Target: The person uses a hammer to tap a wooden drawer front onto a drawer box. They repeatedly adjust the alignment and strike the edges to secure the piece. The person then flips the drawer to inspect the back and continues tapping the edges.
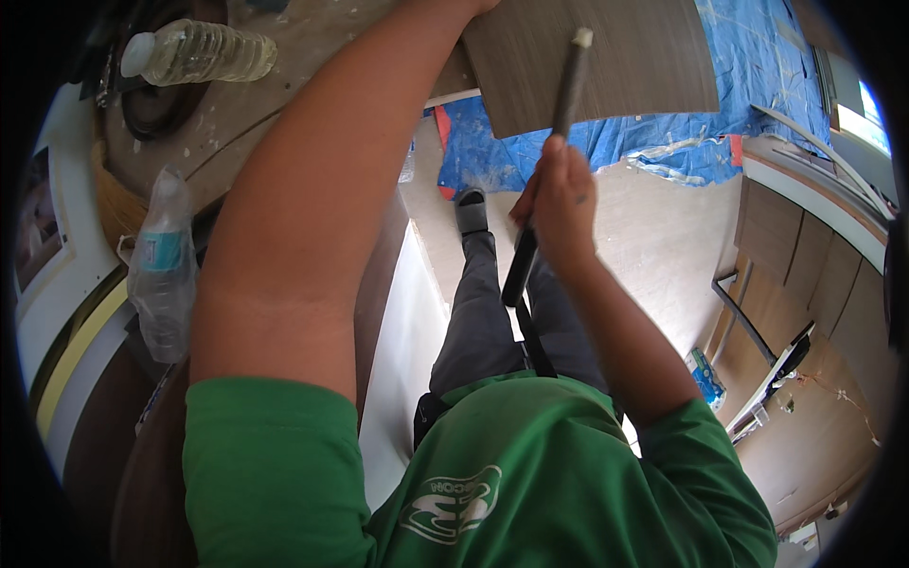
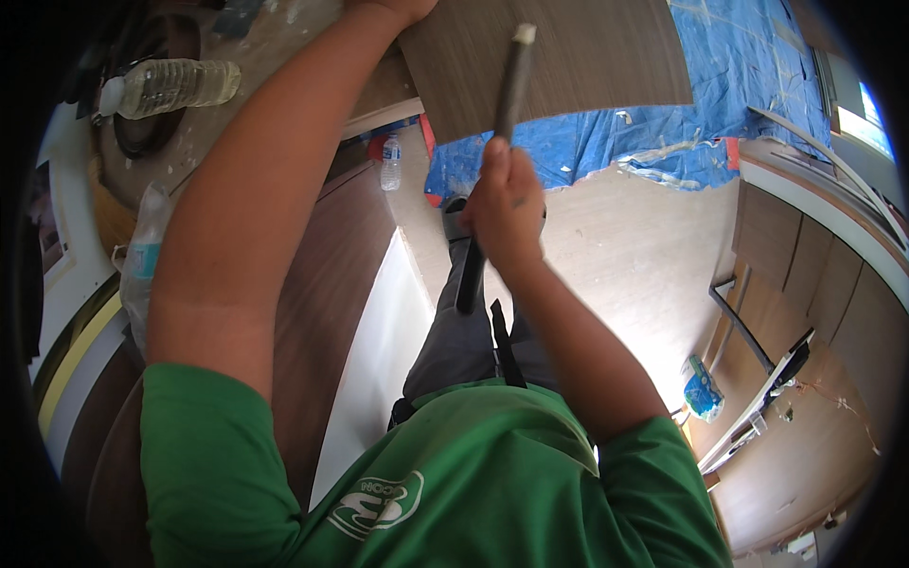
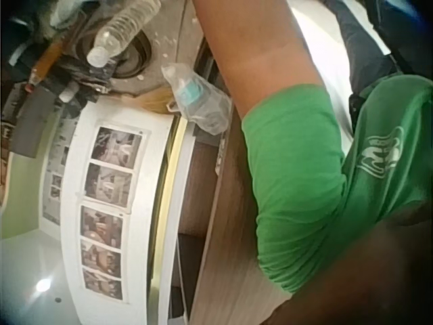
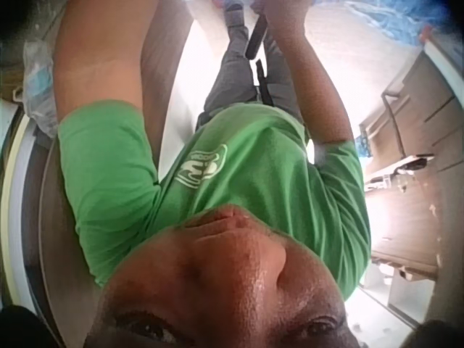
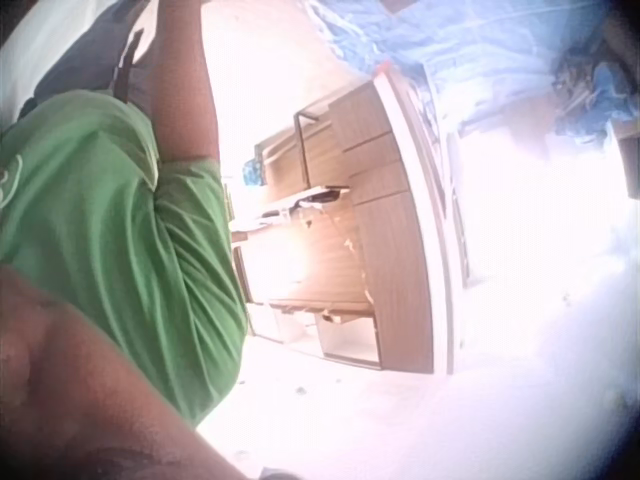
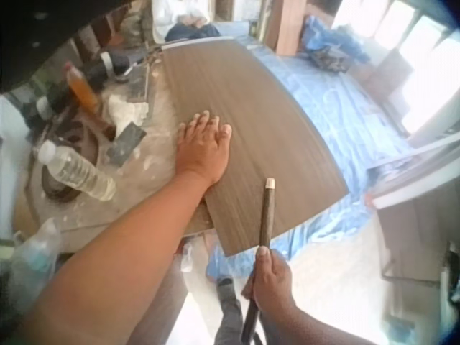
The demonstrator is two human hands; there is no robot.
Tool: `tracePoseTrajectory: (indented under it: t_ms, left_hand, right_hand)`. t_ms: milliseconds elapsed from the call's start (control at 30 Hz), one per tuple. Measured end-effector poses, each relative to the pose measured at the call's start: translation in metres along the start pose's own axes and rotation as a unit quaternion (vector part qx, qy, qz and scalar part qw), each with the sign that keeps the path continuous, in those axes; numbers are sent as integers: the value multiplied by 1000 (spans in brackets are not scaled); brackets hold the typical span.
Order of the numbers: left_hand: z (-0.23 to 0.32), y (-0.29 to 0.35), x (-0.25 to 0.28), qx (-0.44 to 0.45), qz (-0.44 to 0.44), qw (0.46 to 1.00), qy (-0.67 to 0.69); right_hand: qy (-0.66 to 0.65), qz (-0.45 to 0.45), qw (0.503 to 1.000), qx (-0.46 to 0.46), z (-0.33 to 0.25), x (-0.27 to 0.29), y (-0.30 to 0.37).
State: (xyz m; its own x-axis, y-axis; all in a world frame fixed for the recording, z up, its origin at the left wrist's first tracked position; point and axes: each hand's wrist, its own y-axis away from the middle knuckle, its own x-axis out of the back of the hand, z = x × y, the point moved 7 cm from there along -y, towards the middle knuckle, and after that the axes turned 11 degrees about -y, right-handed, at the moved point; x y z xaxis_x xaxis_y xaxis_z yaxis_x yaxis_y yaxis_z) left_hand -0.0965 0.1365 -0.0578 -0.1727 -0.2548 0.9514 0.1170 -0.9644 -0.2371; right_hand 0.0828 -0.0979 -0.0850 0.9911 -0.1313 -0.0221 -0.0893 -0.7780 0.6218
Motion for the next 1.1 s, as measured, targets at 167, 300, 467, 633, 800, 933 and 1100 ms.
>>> tracePoseTrajectory:
  t_ms: [167,300,467,633,800,933,1100]
  left_hand:
    - [-3,0,-6,-2,33,999,14]
    - [-2,4,2,2,12,1000,23]
    - [-3,0,-6,1,30,999,24]
    - [-4,0,-2,2,5,1000,19]
    - [0,-1,-4,-3,12,1000,15]
    - [-3,2,0,3,-4,1000,31]
    - [0,0,-7,-1,0,1000,26]
  right_hand:
    - [35,-65,997,-8,31,-24,29]
    - [-23,2,999,26,-2,0,-4]
    - [41,-72,996,-34,27,-31,31]
    - [-24,8,1000,14,1,3,0]
    - [23,-76,996,-39,29,-33,36]
    - [-33,-12,999,9,7,2,3]
    - [41,-26,999,8,26,-12,20]
